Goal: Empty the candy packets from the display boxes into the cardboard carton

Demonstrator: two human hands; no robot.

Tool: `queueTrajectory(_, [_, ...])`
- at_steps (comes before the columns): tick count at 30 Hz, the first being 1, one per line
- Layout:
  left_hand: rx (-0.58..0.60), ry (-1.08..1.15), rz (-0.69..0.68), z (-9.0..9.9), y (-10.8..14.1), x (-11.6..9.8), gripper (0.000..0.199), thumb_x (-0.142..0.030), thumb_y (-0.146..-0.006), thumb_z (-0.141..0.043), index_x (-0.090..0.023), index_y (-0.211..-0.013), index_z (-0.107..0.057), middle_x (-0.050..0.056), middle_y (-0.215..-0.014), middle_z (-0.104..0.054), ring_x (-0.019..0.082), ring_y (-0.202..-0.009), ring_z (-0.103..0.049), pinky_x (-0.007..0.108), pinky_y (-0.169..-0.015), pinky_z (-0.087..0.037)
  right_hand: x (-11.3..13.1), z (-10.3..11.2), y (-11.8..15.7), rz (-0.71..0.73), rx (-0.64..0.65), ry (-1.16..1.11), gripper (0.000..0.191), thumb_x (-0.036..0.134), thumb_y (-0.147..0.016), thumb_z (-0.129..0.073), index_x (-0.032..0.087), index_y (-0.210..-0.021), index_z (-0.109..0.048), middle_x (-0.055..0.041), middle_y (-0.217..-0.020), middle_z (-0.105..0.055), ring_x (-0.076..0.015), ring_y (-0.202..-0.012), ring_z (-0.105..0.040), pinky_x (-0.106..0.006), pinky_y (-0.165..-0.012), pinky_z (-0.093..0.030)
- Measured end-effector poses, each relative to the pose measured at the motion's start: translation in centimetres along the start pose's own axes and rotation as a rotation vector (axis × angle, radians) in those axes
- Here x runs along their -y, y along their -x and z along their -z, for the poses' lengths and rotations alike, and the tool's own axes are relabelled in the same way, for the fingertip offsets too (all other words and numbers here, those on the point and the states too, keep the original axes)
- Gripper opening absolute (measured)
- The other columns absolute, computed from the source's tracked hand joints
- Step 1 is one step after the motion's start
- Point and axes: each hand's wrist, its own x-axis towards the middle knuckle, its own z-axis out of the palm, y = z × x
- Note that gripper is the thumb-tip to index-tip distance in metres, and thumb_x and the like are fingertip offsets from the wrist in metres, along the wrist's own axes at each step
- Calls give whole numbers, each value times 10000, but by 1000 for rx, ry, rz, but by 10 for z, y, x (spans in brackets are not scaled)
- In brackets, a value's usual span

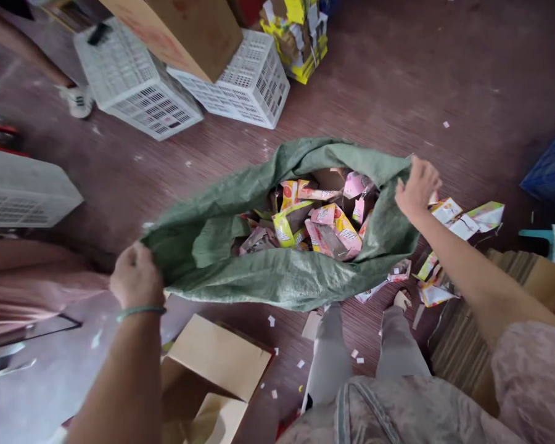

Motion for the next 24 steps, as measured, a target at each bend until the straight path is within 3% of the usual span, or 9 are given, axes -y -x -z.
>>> queueTrajectory(2, [-81, 29, -40, -26, 29, 12, 951, -440, -950, -718, -46, -1745, -379, 334, -1640, -523, 521, -1511, -520, 760, -1234, -381, 42, -11, 6, 335, 104, 0, 489, 319, -1101, -541, 197, -1572, -597, -215, -1600, -564, -407, -1496, -468, -670, -1232, -357])
queueTrajectory(4, [-100, 41, -343, -55, 72, 14, 1038, -577, -871, -823, -137, -1734, -449, 291, -1738, -435, 526, -1617, -382, 783, -1317, -208, 85, -23, 11, 574, 295, 1, 417, 361, -1147, -475, 198, -1465, -689, -190, -1532, -626, -395, -1459, -495, -665, -1233, -363])
queueTrajectory(7, [253, 59, -857, -106, 153, 3, 803, -612, -959, -764, -225, -1643, -597, 201, -1759, -470, 467, -1689, -305, 711, -1380, -181, 117, -35, 14, 687, 429, -2, 470, 446, -1160, -477, 210, -1522, -663, -175, -1608, -575, -394, -1504, -462, -651, -1246, -377])
queueTrajectory(9, [559, 108, -1089, -139, 214, -6, 630, -501, -1052, -669, -229, -1618, -632, 188, -1689, -565, 417, -1635, -435, 630, -1363, -334, 102, -34, 13, 634, 361, -21, 538, 493, -1173, -432, 244, -1629, -569, -149, -1693, -491, -378, -1582, -402, -623, -1281, -377])
queueTrajectory(11, [818, 154, -1239, -167, 273, -11, 527, -392, -1099, -587, -210, -1588, -660, 184, -1598, -651, 357, -1503, -600, 534, -1302, -470, 54, -25, 14, 519, 237, -42, 576, 531, -1188, -345, 277, -1681, -502, -120, -1725, -450, -341, -1633, -366, -580, -1313, -381])
queueTrajectory(14, [1067, 55, -1283, -204, 343, -20, 492, -288, -1085, -593, -129, -1542, -677, 210, -1527, -692, 332, -1412, -668, 471, -1259, -525, -62, -9, 33, 261, 61, -100, 563, 488, -1188, -310, 237, -1653, -506, -140, -1674, -503, -283, -1588, -451, -523, -1304, -423])
queueTrajectory(17, [1106, -168, -1177, -250, 384, -40, 460, -260, -1072, -624, -100, -1499, -684, 231, -1531, -676, 339, -1448, -641, 434, -1243, -527, -197, -10, 77, -305, 48, -87, 496, 350, -1147, -418, 125, -1569, -550, -190, -1497, -651, -252, -1371, -637, -450, -1203, -504])
queueTrajectory(20, [1087, -346, -1075, -313, 409, -71, 391, -273, -1057, -677, -115, -1413, -716, 228, -1532, -669, 335, -1456, -636, 393, -1220, -530, -314, -37, 137, -921, 232, 35, 423, 361, -1118, -562, 77, -1413, -669, -215, -1314, -745, -276, -1206, -725, -390, -1060, -554])
queueTrajectory(24, [1065, -564, -891, -418, 445, -111, 411, -233, -1061, -635, 9, -1387, -695, 312, -1304, -741, 416, -1255, -752, 489, -1079, -611, -431, -96, 201, -1190, 363, 106, 459, 421, -1093, -659, 20, -1303, -731, -308, -1260, -748, -364, -1186, -746, -433, -993, -571])
